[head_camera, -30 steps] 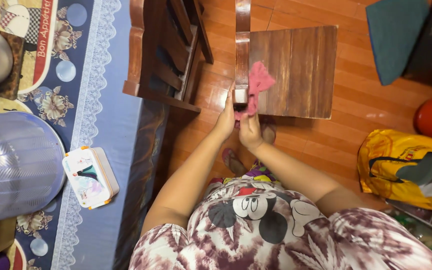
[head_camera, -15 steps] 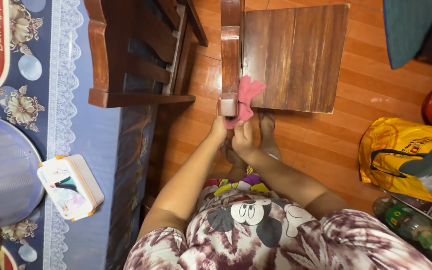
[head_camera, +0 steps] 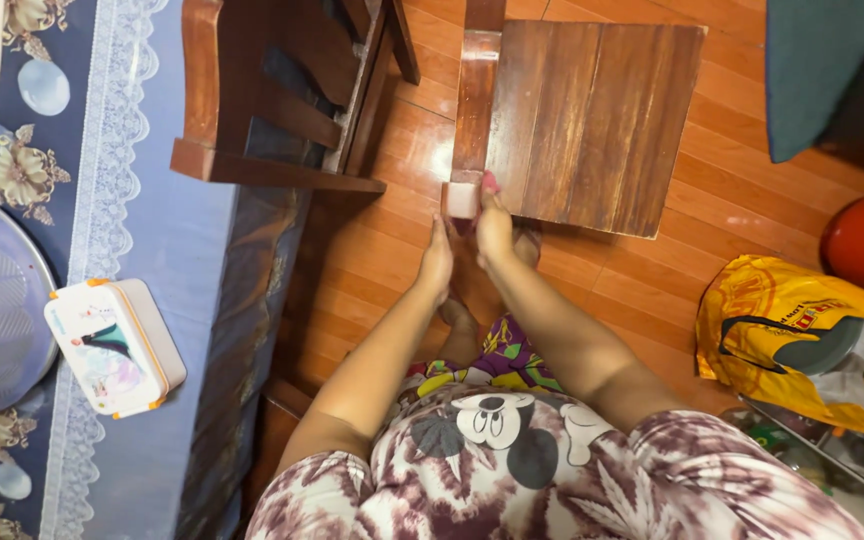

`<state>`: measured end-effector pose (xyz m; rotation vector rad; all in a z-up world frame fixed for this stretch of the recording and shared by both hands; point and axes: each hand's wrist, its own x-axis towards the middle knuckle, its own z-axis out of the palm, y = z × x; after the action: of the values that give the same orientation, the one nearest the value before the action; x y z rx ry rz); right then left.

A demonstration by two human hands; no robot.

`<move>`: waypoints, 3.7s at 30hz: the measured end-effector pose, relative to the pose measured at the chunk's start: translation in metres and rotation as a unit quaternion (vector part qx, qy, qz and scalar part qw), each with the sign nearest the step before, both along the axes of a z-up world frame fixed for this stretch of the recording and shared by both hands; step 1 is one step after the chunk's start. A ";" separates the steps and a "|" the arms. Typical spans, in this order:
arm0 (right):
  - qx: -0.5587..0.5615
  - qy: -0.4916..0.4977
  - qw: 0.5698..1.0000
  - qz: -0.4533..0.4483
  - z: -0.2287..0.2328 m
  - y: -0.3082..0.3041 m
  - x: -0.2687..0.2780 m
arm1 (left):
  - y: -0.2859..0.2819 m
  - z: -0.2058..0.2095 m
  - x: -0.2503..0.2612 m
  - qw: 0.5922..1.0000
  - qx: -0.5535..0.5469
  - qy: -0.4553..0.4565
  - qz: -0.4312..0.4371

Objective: The person wipes a wooden chair with a pink cloth, cleaning the seat, backrest, and legs. The person moves the chair slightly to reach different parts and continues wiping until the end of the clip.

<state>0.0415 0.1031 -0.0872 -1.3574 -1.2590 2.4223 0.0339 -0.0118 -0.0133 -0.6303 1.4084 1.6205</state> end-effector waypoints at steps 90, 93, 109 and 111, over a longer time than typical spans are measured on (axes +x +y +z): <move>0.001 0.130 0.983 0.128 0.191 0.129 -0.012 | 0.073 0.116 0.041 0.895 -0.202 0.382 -0.113; 0.123 0.323 0.920 0.183 0.178 0.064 -0.010 | 0.016 0.059 0.009 0.915 -0.239 0.326 0.005; 0.074 0.149 0.982 0.088 0.016 0.051 -0.036 | 0.039 -0.014 -0.102 0.993 0.054 -0.090 0.056; 0.165 0.199 0.957 0.132 0.029 0.033 -0.010 | 0.043 -0.026 -0.110 0.989 0.097 -0.086 0.067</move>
<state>0.0316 0.1364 -0.0586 -0.6099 -1.7068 2.3300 -0.0763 0.0313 -0.0395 -0.7430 1.0879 1.7390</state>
